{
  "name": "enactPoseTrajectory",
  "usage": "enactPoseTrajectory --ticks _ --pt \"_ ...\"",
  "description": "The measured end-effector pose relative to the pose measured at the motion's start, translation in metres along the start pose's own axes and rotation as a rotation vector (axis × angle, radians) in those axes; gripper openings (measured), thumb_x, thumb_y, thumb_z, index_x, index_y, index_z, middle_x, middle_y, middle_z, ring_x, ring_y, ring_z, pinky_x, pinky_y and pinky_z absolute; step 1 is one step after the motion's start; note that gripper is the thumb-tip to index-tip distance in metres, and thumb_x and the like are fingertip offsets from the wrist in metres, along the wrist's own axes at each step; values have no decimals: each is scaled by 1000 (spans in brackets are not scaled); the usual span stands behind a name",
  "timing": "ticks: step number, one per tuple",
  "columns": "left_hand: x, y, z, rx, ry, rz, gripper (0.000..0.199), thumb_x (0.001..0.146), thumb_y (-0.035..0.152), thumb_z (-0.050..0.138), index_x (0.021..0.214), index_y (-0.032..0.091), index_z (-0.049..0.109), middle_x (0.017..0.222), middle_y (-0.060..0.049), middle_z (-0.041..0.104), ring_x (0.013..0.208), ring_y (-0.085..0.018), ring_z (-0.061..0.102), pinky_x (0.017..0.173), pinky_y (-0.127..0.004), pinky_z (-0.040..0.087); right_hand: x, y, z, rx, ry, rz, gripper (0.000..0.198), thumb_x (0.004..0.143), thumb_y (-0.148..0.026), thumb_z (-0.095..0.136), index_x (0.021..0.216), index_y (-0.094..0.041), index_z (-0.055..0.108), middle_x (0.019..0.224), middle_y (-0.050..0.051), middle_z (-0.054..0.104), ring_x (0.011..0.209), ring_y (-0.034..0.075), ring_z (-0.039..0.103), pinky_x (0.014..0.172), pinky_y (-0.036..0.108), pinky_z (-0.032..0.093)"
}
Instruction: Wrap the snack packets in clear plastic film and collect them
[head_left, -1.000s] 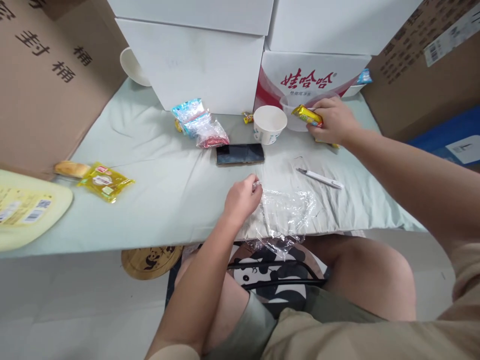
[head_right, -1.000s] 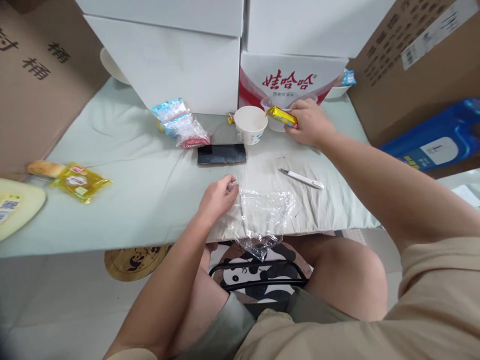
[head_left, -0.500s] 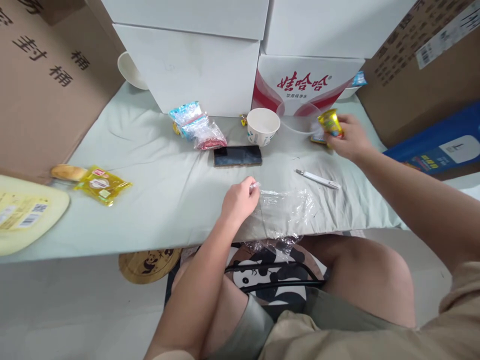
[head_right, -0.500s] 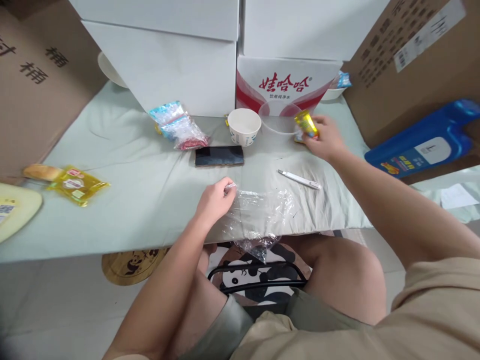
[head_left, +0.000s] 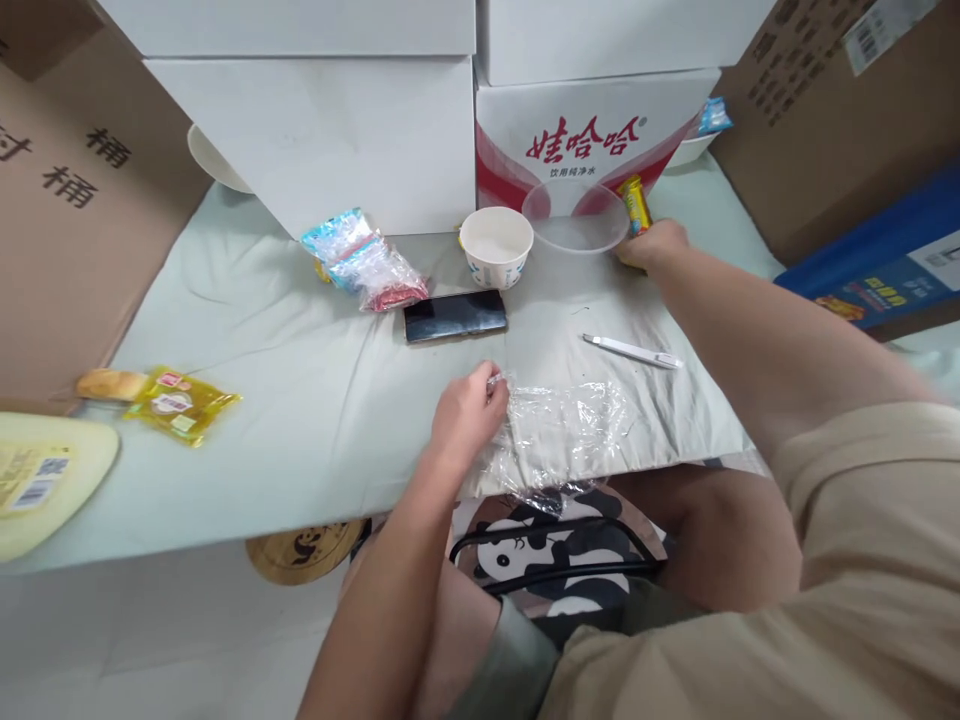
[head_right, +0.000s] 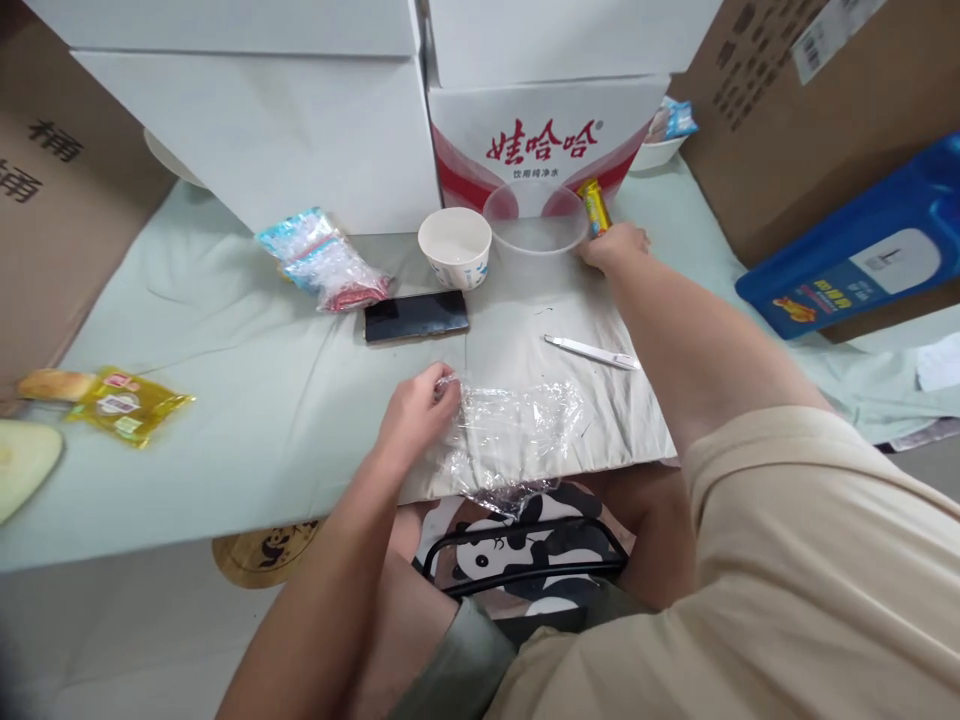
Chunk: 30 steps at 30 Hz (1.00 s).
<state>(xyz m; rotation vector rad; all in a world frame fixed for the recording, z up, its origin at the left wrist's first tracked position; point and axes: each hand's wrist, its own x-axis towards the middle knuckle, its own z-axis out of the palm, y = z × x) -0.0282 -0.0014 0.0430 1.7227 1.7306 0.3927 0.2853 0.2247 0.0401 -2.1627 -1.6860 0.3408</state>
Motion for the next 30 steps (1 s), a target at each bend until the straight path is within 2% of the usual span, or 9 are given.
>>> enactPoseTrajectory --ticks 5,9,12,14,16,19,21,26,30 --pt "0 -1 -5 -4 16 -4 19 97 31 47 90 24 63 66 0 60 63 -18 54 63 -30 33 -22 1 -14 83 106 382 41 72 -31 88 76 -24 48 105 16 67 95 22 58 89 45 47" --pt "-3 1 -6 -22 10 14 18 97 28 47 92 24 64 67 0 62 63 -18 54 63 -29 32 -45 7 -34 291 254 471 25 80 -24 80 91 -19 58 113 19 70 92 22 64 79 41 52" --pt "-8 3 -5 -40 12 34 18 98 27 48 99 24 66 75 -2 68 68 -18 59 64 -29 34 -59 3 -52 504 412 477 31 86 -9 69 115 -12 60 124 21 69 95 20 70 73 37 54" --pt "-11 3 -4 -44 15 46 19 98 27 48 102 23 67 81 -4 72 74 -20 64 65 -30 36 -71 -13 -66 525 492 312 34 86 -2 64 119 -11 61 126 19 70 101 18 72 76 34 53" --pt "-13 2 -3 -44 27 60 20 98 27 48 105 23 67 87 -6 74 80 -22 66 67 -31 37 -87 -45 -79 496 522 -2 31 83 -3 68 113 -12 66 121 15 73 103 19 72 80 33 53" --pt "-13 -1 -5 -47 45 63 24 98 26 46 109 23 67 92 -7 76 87 -24 68 70 -32 40 -121 -118 -81 283 345 -465 36 76 -18 83 109 -16 69 113 9 75 100 21 70 85 37 53" --pt "-13 -3 -6 -61 40 49 26 98 26 45 111 22 67 95 -7 76 88 -24 69 71 -32 41 -140 -175 -61 73 188 -661 35 76 -29 84 104 -17 67 107 8 74 97 23 68 87 39 52" --pt "-14 -9 -10 -124 62 61 27 98 26 49 116 21 68 96 -7 78 84 -22 70 70 -32 44 -140 -289 26 -121 -106 -815 26 91 -37 71 104 -23 53 115 6 68 101 23 64 89 39 55" --pt "-15 -17 -15 -148 65 71 27 98 26 49 118 20 67 93 -7 78 85 -22 71 69 -31 46 -127 -321 58 -111 -135 -793 33 92 -44 71 101 -22 48 126 8 63 113 22 59 106 46 50"
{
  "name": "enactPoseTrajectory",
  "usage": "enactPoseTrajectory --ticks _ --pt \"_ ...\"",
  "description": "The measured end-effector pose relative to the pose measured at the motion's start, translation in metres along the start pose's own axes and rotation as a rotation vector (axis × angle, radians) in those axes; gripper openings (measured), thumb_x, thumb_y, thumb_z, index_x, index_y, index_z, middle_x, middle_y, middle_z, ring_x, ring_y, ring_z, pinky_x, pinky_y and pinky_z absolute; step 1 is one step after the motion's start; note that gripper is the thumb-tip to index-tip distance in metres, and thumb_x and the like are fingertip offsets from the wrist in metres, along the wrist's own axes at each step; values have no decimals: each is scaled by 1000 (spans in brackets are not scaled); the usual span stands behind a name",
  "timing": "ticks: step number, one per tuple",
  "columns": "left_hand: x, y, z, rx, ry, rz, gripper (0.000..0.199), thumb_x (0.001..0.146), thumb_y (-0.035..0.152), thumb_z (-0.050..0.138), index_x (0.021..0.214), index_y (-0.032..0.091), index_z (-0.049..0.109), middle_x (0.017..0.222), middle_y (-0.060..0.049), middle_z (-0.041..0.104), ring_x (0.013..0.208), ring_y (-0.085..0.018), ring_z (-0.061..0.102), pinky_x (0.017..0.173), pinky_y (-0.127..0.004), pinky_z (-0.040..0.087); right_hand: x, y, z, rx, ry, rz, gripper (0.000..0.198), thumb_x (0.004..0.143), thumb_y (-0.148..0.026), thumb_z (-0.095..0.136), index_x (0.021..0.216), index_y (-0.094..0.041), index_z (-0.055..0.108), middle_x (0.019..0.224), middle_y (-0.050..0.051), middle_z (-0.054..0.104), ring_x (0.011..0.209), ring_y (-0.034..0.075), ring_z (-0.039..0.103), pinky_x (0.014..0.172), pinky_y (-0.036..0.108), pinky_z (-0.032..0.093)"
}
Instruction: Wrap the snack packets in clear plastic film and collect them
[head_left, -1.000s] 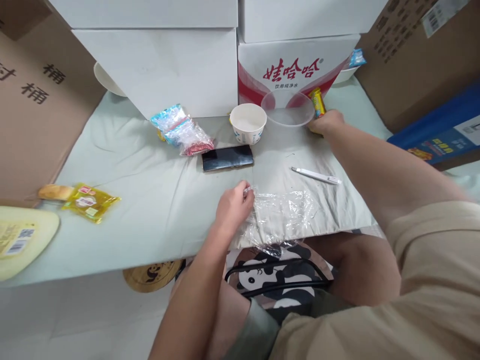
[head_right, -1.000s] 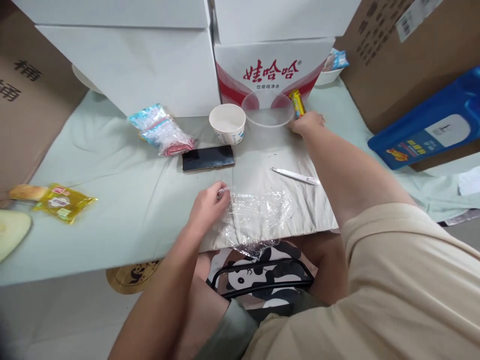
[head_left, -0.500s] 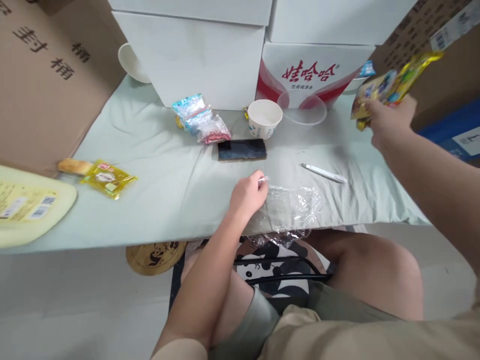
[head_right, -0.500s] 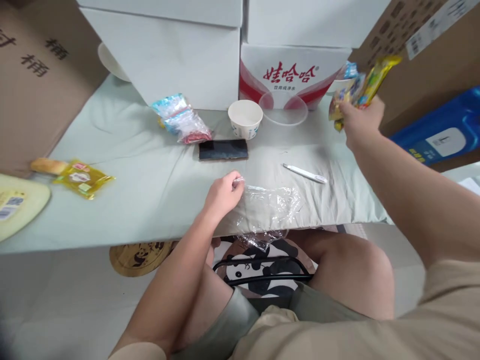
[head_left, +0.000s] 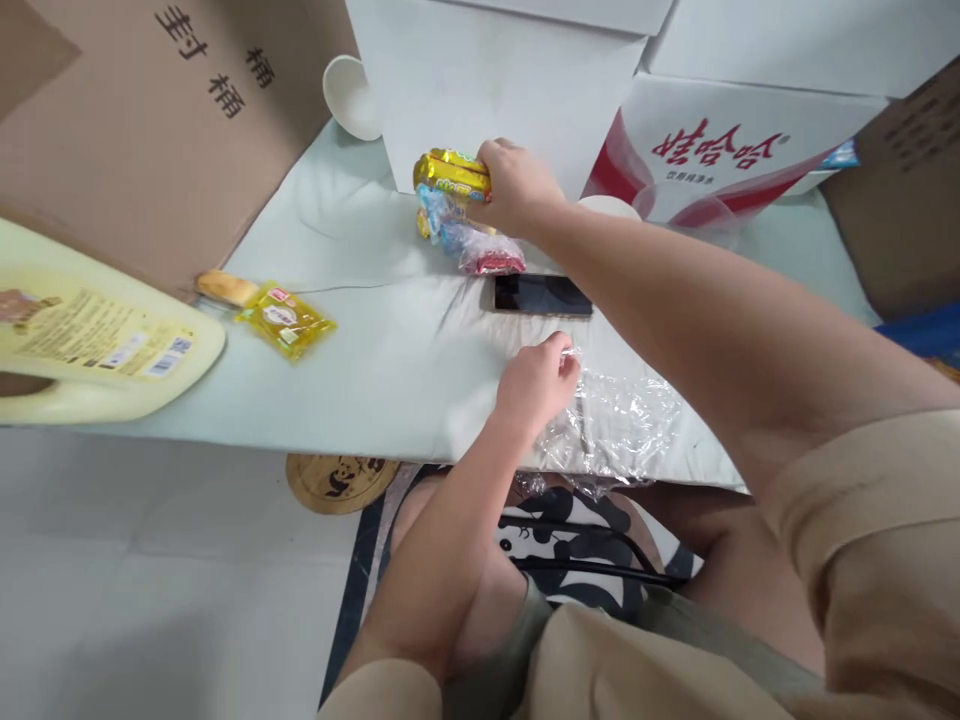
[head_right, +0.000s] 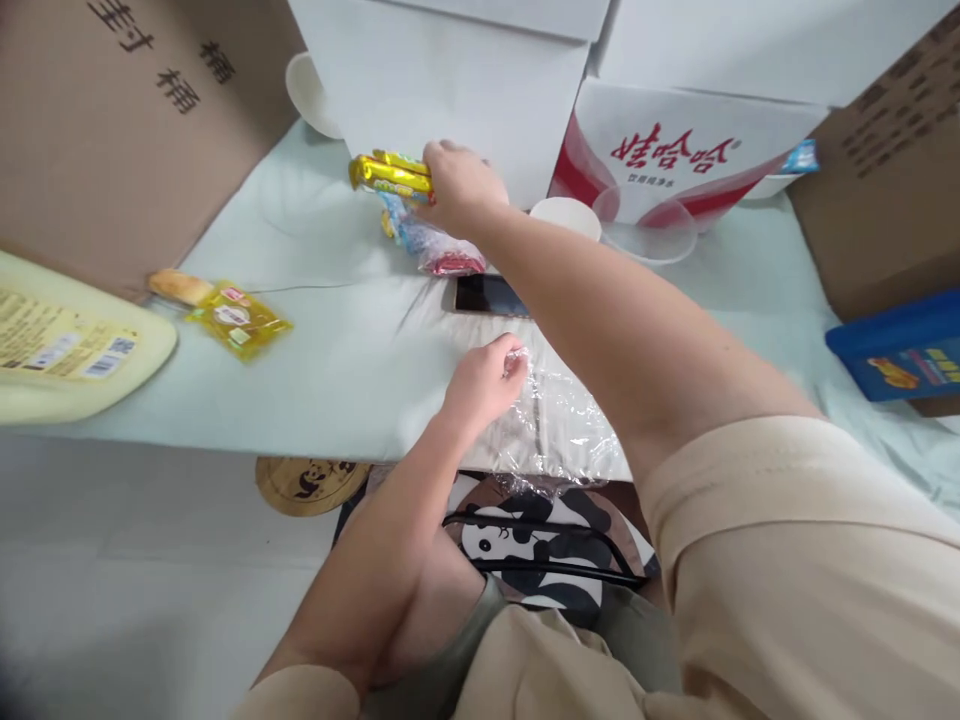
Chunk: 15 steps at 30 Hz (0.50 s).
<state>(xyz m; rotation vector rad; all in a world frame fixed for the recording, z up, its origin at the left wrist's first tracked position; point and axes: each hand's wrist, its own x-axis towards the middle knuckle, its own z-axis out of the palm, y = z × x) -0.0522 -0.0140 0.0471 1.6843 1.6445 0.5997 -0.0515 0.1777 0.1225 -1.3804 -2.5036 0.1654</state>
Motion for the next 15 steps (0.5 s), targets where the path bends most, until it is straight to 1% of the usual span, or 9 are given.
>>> enactPoseTrajectory --ticks 1,3,4,6,7,8,10,13,15 --pt "0 -1 -2 2 0 -12 28 98 26 48 118 20 67 95 -8 78 87 -22 71 70 -31 46 -2 0 -1 4 5 10 33 93 -44 70 101 -22 48 126 8 63 113 21 58 108 47 48" --pt "1 -3 -7 12 3 -39 28 99 26 46 117 20 67 99 -9 78 93 -25 72 72 -33 47 -22 7 -10 39 52 47 24 96 -39 65 100 -23 48 118 7 65 105 21 60 104 46 50" --pt "1 -3 -9 17 9 -48 29 98 26 46 116 20 67 100 -10 78 95 -26 72 74 -34 47 -39 13 -15 69 81 67 19 98 -36 61 99 -24 47 111 5 66 99 20 60 98 45 53" --pt "1 -3 -10 18 18 -45 28 99 28 46 116 21 67 101 -11 78 94 -27 72 75 -35 47 -82 32 -26 248 192 92 13 95 -28 61 92 -27 48 98 2 65 89 19 59 90 40 53" --pt "1 -2 -10 15 19 -39 28 99 28 46 116 21 67 100 -11 78 92 -27 71 74 -35 47 -106 45 -29 324 250 103 14 93 -28 62 88 -27 49 93 2 63 85 19 59 86 39 52" --pt "1 -2 -9 10 17 -35 28 99 29 47 117 21 67 98 -11 78 89 -27 71 73 -35 46 -131 58 -31 379 294 148 16 90 -29 64 84 -27 49 87 2 61 80 19 58 82 39 51" --pt "0 0 -6 3 5 -35 26 98 28 48 115 21 67 92 -10 77 81 -25 69 68 -34 44 -178 86 -31 510 376 312 17 84 -29 67 80 -26 50 77 1 58 73 18 57 74 40 49" --pt "1 2 1 -1 2 -48 19 98 27 50 105 23 66 81 -5 73 71 -21 65 65 -32 40 -232 119 -27 710 345 575 15 80 -31 67 86 -24 55 64 -2 54 60 17 53 64 38 46" --pt "4 3 6 -27 7 -52 15 97 27 50 97 24 65 75 -3 70 67 -19 63 65 -31 40 -255 134 -27 812 294 672 18 78 -31 69 88 -24 55 62 -3 53 58 16 52 63 36 45"
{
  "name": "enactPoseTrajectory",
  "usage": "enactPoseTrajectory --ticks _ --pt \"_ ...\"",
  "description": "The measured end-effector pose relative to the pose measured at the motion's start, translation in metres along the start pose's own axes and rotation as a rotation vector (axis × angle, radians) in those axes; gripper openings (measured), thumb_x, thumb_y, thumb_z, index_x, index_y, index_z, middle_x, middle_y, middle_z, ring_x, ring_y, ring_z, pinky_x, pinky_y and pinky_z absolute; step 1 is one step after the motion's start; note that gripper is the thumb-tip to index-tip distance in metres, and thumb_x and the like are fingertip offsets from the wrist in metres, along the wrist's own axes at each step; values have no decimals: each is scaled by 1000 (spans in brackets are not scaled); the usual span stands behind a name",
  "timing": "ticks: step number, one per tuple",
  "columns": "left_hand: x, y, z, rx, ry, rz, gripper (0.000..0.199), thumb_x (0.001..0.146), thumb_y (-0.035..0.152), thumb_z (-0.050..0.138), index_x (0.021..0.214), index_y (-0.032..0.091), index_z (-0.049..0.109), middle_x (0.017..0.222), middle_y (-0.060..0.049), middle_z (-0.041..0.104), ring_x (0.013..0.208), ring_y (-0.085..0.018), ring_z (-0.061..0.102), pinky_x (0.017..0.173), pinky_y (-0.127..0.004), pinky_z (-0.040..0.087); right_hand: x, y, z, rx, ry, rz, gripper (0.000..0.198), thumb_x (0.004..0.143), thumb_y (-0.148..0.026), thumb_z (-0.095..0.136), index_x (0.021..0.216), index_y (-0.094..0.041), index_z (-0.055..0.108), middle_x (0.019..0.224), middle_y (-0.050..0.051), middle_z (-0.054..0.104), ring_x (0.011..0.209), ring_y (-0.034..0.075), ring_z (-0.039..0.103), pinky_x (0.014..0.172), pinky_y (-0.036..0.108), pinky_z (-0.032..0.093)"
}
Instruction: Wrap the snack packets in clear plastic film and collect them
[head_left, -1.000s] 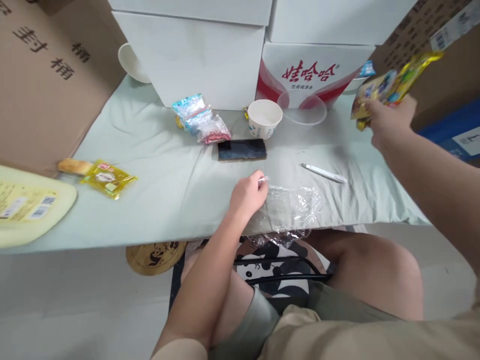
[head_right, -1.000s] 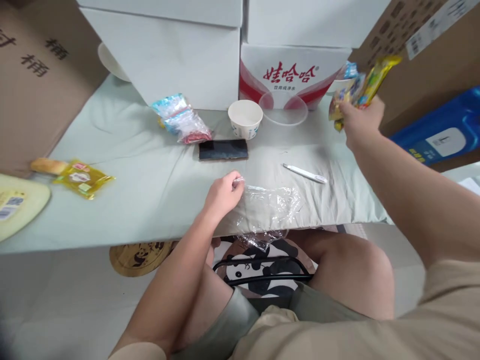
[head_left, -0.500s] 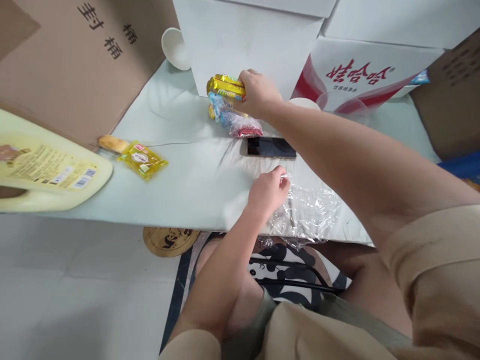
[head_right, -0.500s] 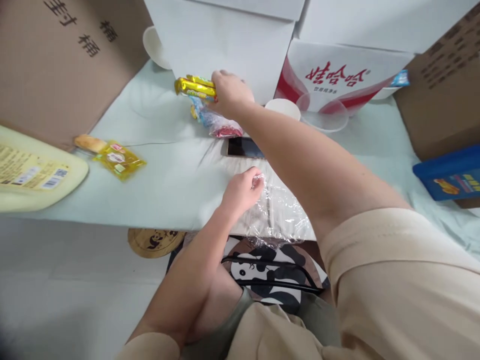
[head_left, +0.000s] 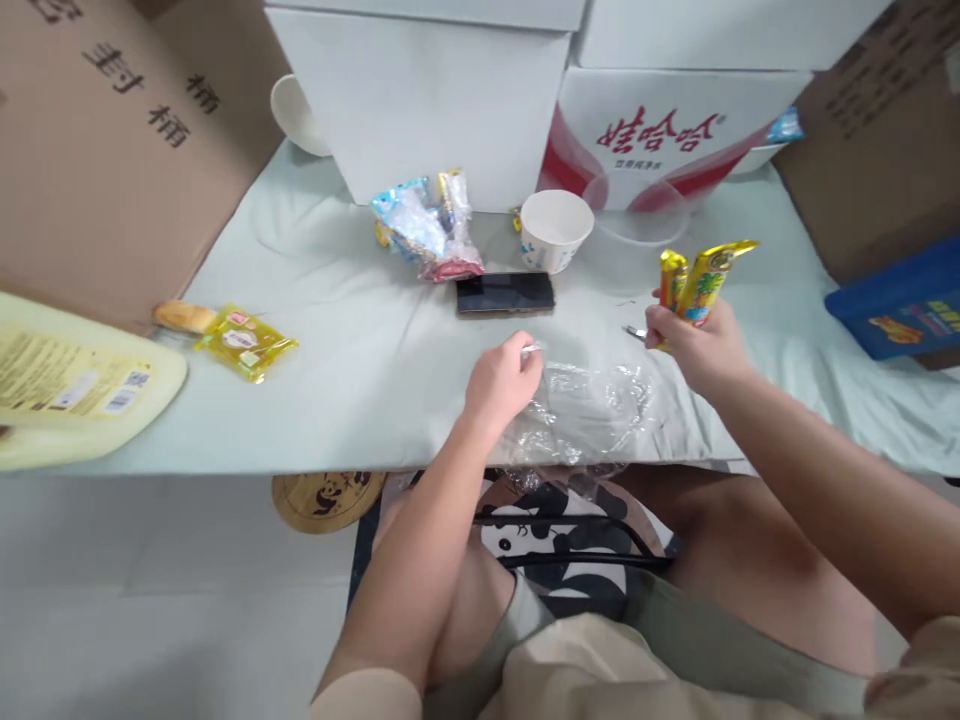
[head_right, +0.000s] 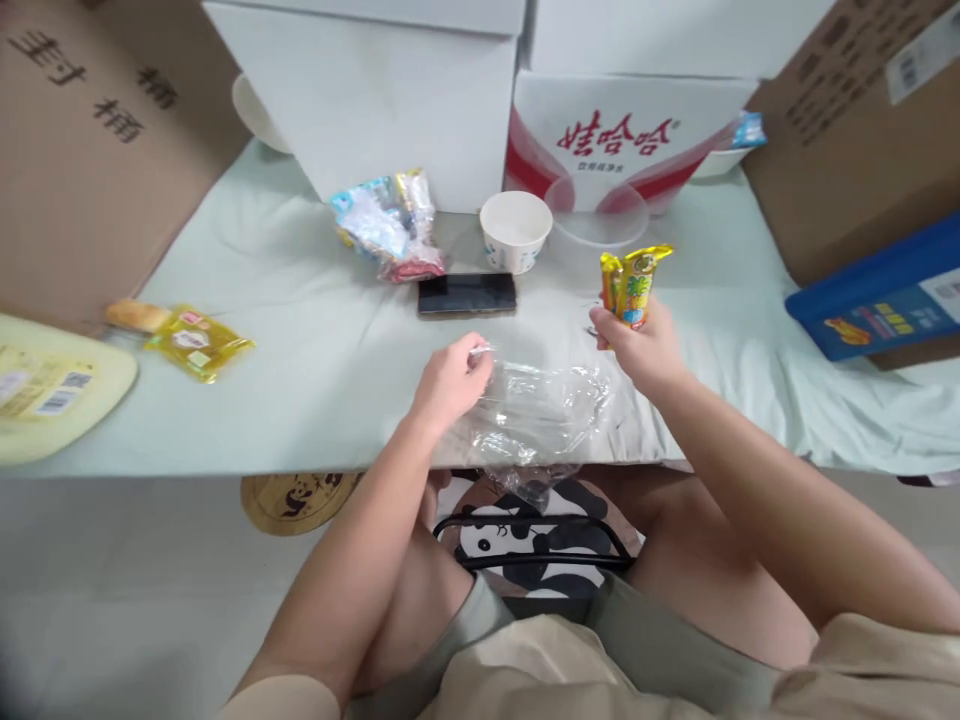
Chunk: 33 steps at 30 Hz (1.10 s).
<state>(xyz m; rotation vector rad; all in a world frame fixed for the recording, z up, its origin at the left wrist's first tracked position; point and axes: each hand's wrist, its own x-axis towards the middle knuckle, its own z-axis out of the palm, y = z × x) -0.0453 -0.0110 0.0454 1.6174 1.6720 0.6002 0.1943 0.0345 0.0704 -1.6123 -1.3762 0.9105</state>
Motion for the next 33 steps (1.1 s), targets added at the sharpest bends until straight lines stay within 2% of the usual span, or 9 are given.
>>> enactPoseTrajectory --ticks 7,10,13,17,21,24,28,30,33 --pt "22 7 12 -55 18 -16 12 94 28 50 88 24 60 74 -1 69 63 -17 61 65 -29 41 35 5 -51 190 -96 112 26 78 -33 72 97 -26 55 77 -3 54 65 14 54 63 31 49" --pt "28 13 16 -10 5 -13 14 95 29 50 88 24 61 72 -1 69 63 -17 61 66 -30 40 85 -17 -59 -166 -84 -77 29 74 -24 78 91 -26 54 80 -2 55 70 14 53 68 32 52" --pt "31 15 18 15 -3 -3 14 94 29 49 88 24 61 73 -1 69 66 -18 63 68 -30 41 150 -38 -50 -733 -33 -336 34 67 -17 84 88 -23 57 83 -2 58 82 16 55 91 41 53" --pt "34 12 20 -25 1 -8 13 93 30 48 90 24 59 74 0 69 67 -18 64 67 -29 42 237 -34 -21 -798 -59 -418 42 56 -20 94 73 -23 56 78 -3 60 97 25 65 100 53 50" --pt "34 9 19 -68 -14 -20 14 94 30 47 89 24 59 77 -1 71 68 -18 65 67 -29 45 280 -21 -6 -672 -138 -591 48 63 -60 89 69 -22 60 76 -2 65 103 24 68 104 54 49" --pt "31 9 15 -111 0 -19 11 94 29 49 93 24 59 76 -1 72 65 -17 65 66 -29 46 244 -33 -12 -807 -98 -505 51 70 -71 80 87 -25 68 96 5 72 116 25 63 110 56 43" --pt "28 10 12 -299 -23 -44 7 94 29 52 97 24 55 76 1 73 57 -14 65 64 -29 48 105 -31 -15 -650 -3 -686 18 94 -45 60 96 -29 64 104 10 73 103 29 65 99 58 52" --pt "29 8 14 -425 -26 -61 8 96 31 52 99 24 53 78 1 73 55 -13 66 62 -27 50 29 -8 -8 -614 -129 -723 19 94 -40 53 96 -26 65 93 8 74 89 25 69 86 49 58" --pt "33 3 17 -521 40 -74 11 98 35 53 99 24 51 78 1 72 57 -11 67 58 -25 50 -45 38 4 -625 -456 -698 38 96 -39 53 128 -22 64 122 12 75 115 30 69 98 52 57"
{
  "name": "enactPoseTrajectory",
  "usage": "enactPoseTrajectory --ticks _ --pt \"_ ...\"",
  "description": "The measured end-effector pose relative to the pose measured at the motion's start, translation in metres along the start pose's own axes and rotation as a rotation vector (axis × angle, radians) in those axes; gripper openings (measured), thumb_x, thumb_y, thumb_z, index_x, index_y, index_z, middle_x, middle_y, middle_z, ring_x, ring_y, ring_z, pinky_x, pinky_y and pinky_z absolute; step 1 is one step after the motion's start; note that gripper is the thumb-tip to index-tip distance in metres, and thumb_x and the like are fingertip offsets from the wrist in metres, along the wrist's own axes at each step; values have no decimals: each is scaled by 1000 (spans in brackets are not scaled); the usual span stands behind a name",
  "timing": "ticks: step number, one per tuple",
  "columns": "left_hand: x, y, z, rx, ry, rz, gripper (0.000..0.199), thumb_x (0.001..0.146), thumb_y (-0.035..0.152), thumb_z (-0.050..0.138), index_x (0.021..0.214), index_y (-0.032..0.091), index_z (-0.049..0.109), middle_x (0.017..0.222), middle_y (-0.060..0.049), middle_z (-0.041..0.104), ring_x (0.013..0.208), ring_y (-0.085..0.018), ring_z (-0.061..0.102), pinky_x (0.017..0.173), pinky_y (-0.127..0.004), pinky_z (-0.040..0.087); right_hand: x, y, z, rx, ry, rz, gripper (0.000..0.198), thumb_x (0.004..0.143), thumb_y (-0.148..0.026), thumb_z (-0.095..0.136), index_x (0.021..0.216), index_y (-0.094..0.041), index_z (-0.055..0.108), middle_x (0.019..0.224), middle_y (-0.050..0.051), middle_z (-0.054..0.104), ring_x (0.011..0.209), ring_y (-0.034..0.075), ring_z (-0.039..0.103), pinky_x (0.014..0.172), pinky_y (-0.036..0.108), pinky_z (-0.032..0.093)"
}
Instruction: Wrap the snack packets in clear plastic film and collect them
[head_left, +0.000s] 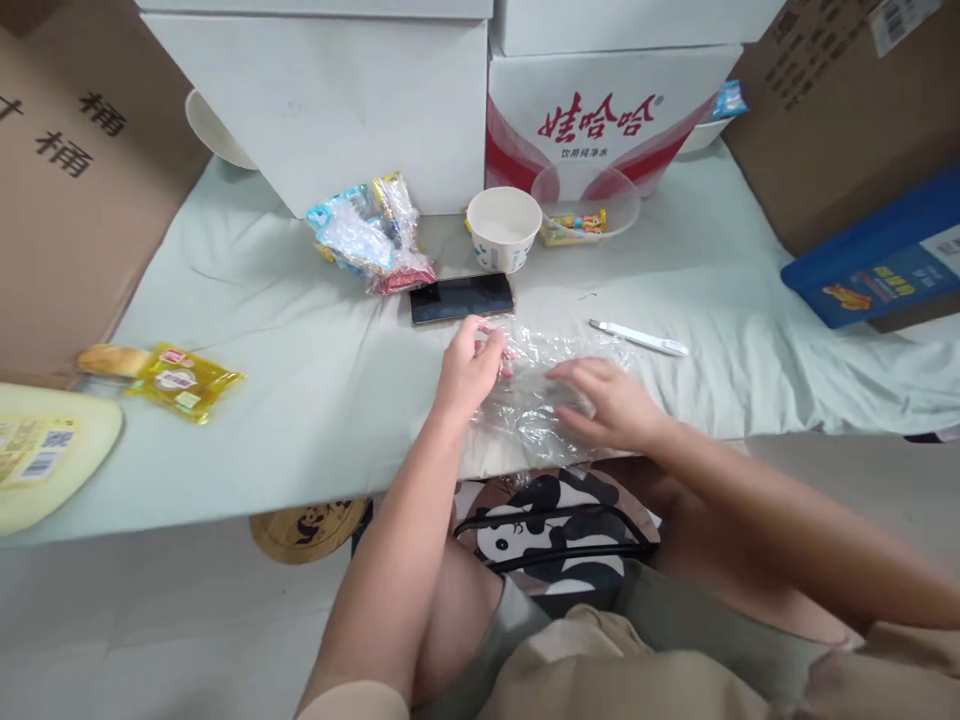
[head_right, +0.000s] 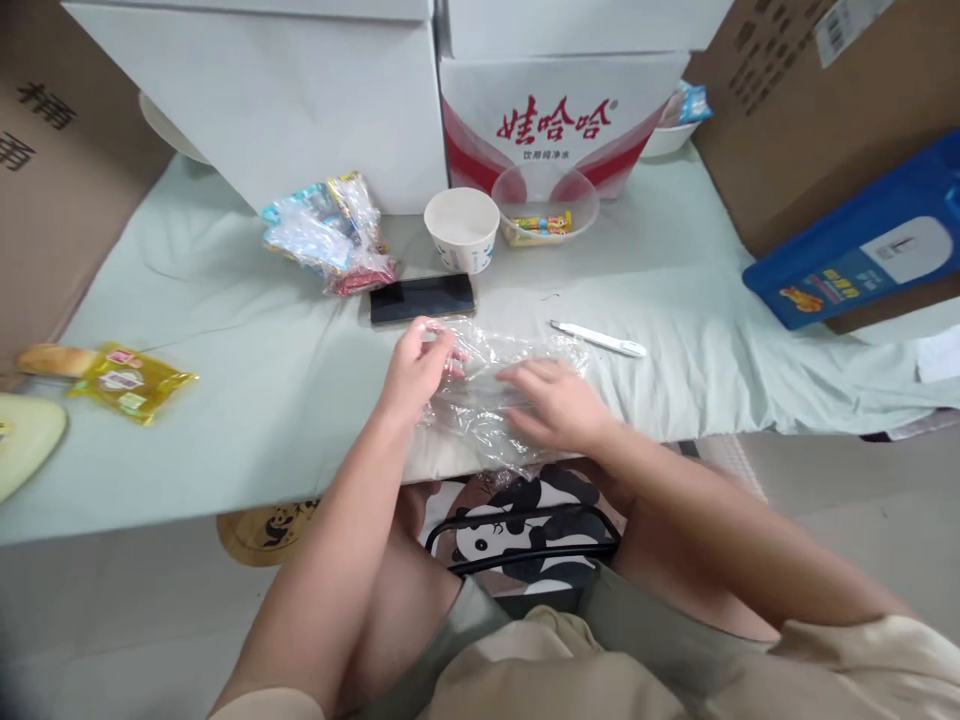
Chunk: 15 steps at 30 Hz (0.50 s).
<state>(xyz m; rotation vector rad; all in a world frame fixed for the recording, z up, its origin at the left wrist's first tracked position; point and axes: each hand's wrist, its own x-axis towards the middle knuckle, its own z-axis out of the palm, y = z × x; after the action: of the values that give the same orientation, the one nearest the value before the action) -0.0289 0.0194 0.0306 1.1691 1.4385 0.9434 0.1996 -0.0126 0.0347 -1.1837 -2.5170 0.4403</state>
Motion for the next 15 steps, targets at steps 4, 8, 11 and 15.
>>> enactPoseTrajectory --ticks 4,8,11,15 --pt "8 -6 -7 25 159 -68 13 100 37 54 101 25 51 78 2 70 54 -10 63 46 -23 40 -26 11 26 -70 -156 12 65 93 -43 60 154 -24 49 166 12 43 155 38 37 124 65 31" --pt "18 -5 -24 103 323 -86 13 100 37 55 102 25 50 72 7 63 51 -7 54 49 -23 41 -25 32 15 -113 -211 53 76 88 -54 68 158 -30 47 172 9 32 159 41 26 127 66 22" --pt "20 -1 -34 207 464 -46 9 99 32 53 103 26 48 78 6 63 56 -8 52 57 -28 46 -28 42 7 -111 -220 71 77 87 -55 69 157 -30 47 171 10 33 158 44 28 127 69 21" --pt "-1 1 -26 519 448 341 8 96 33 57 98 26 54 100 -1 66 87 -16 63 86 -36 53 -35 50 -1 -60 -123 112 61 92 -41 62 152 -30 53 166 10 42 155 44 34 123 72 27"
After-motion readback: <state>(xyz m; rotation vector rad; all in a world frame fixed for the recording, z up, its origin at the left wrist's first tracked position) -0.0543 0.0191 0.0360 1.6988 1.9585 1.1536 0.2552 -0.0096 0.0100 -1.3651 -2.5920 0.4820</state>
